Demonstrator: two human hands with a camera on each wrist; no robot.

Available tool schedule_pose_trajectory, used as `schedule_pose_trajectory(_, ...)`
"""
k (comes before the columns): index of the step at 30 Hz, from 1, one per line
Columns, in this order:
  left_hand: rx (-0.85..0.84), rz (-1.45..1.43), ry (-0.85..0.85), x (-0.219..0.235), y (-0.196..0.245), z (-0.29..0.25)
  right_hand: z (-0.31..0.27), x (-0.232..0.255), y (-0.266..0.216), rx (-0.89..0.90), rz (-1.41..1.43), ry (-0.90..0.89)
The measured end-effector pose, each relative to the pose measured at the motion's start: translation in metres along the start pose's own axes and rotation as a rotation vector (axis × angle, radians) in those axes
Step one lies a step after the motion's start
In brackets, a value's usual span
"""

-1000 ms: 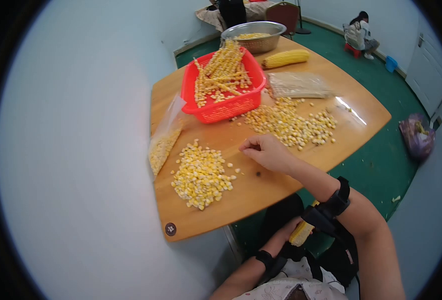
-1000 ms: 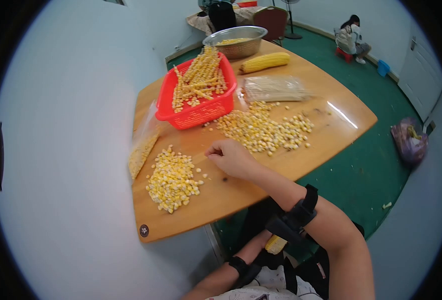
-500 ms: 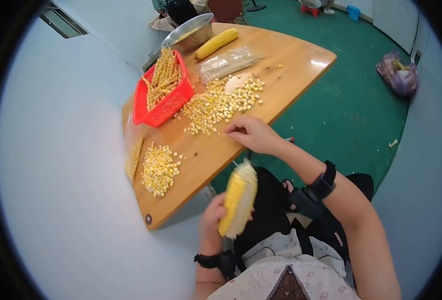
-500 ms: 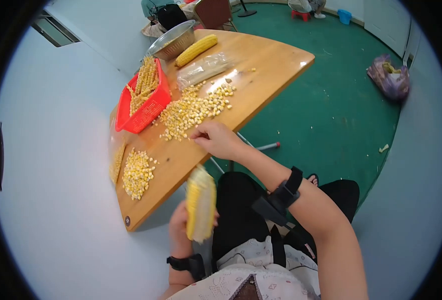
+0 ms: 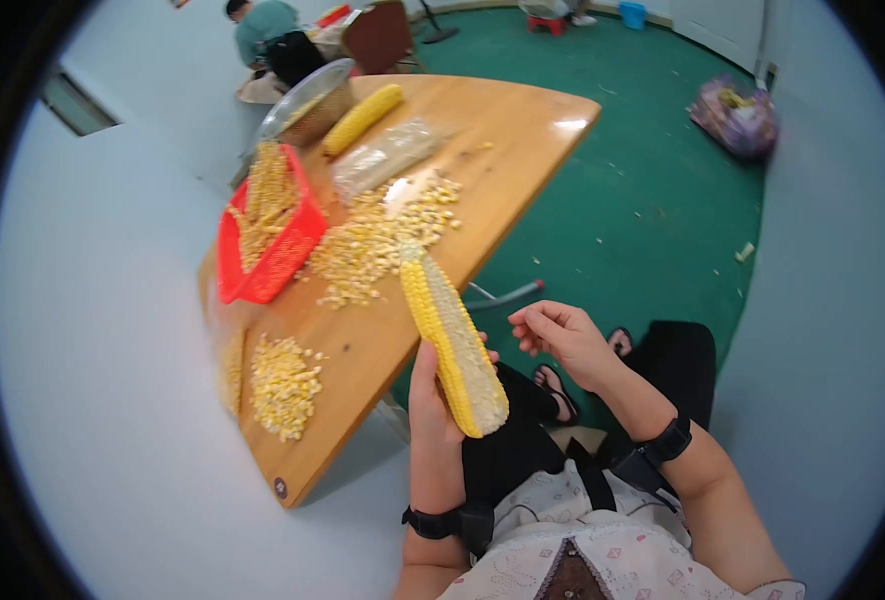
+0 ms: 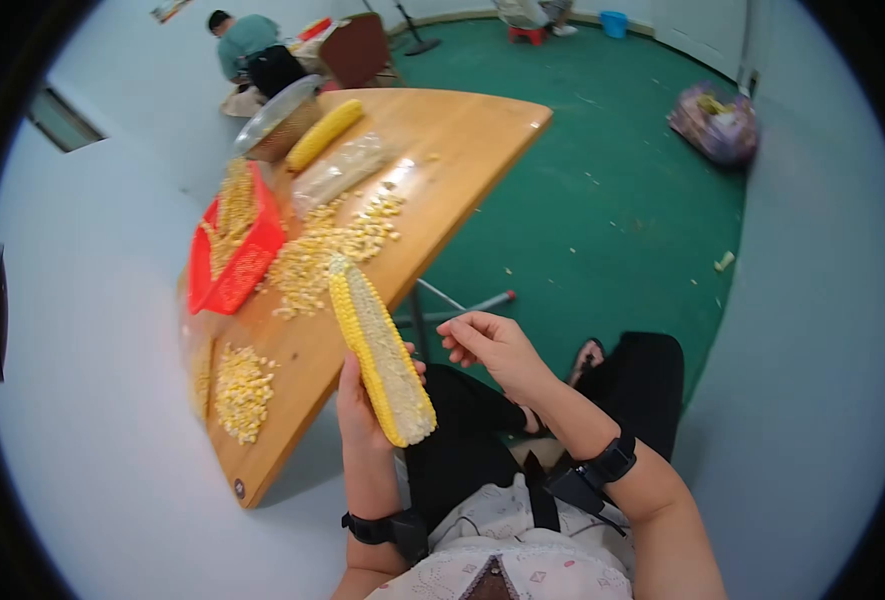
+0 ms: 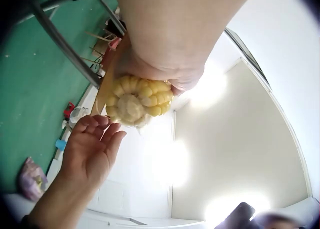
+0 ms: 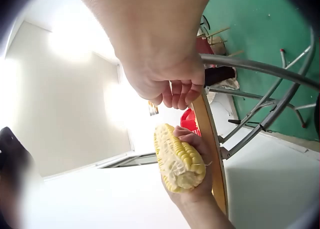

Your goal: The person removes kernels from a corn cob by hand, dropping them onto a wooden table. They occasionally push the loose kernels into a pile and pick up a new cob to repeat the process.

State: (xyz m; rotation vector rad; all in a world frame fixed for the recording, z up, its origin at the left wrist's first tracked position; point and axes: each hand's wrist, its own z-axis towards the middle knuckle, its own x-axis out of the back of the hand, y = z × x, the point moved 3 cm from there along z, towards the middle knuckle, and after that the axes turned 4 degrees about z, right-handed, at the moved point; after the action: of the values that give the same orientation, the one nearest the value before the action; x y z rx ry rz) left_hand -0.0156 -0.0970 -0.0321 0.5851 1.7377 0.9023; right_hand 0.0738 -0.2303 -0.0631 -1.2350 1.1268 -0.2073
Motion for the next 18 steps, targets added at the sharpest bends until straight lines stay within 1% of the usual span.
schedule_pose_trajectory(2, 0.043, 0.092, -0.05, -0.005, -0.027, 0.0, -0.019, 0.027, 0.008, -0.053, 0.046, 0.08)
schedule_pose_trajectory(3, 0.074, 0.129, -0.068, -0.007, -0.046, -0.005, -0.029, 0.04, 0.009, -0.048, 0.106, 0.12)
schedule_pose_trajectory(4, 0.175, 0.049, -0.051, -0.006, -0.062, -0.005, -0.039, 0.054, 0.013, -0.095, 0.165, 0.155)
schedule_pose_trajectory(5, 0.258, -0.018, -0.08, -0.006, -0.078, -0.004, -0.045, 0.065, 0.015, -0.124, 0.222, 0.175)
schedule_pose_trajectory(7, 0.398, -0.132, -0.129, -0.005, -0.097, -0.003, -0.063, 0.068, 0.024, -0.212, 0.178, 0.185)
schedule_pose_trajectory(8, 0.431, -0.1, -0.088, -0.007, -0.102, -0.003, -0.071, 0.066, 0.029, -0.257, 0.158, 0.181)
schedule_pose_trajectory(9, 0.431, -0.066, -0.022, -0.006, -0.108, -0.002, -0.078, 0.066, 0.039, -0.313, 0.075, 0.179)
schedule_pose_trajectory(11, 0.42, 0.002, 0.109, 0.003, -0.124, 0.0, -0.085, 0.059, 0.052, -0.229, -0.137, 0.193)
schedule_pose_trajectory(12, 0.412, 0.005, 0.161, 0.01, -0.13, 0.001, -0.088, 0.052, 0.057, -0.183, -0.126, 0.185)
schedule_pose_trajectory(15, 0.406, -0.04, 0.191, 0.026, -0.14, 0.002, -0.093, 0.047, 0.076, -0.256, -0.065, 0.207)
schedule_pose_trajectory(18, 0.378, -0.047, 0.269, 0.04, -0.148, 0.006, -0.09, 0.059, 0.09, -0.22, -0.075, 0.249)
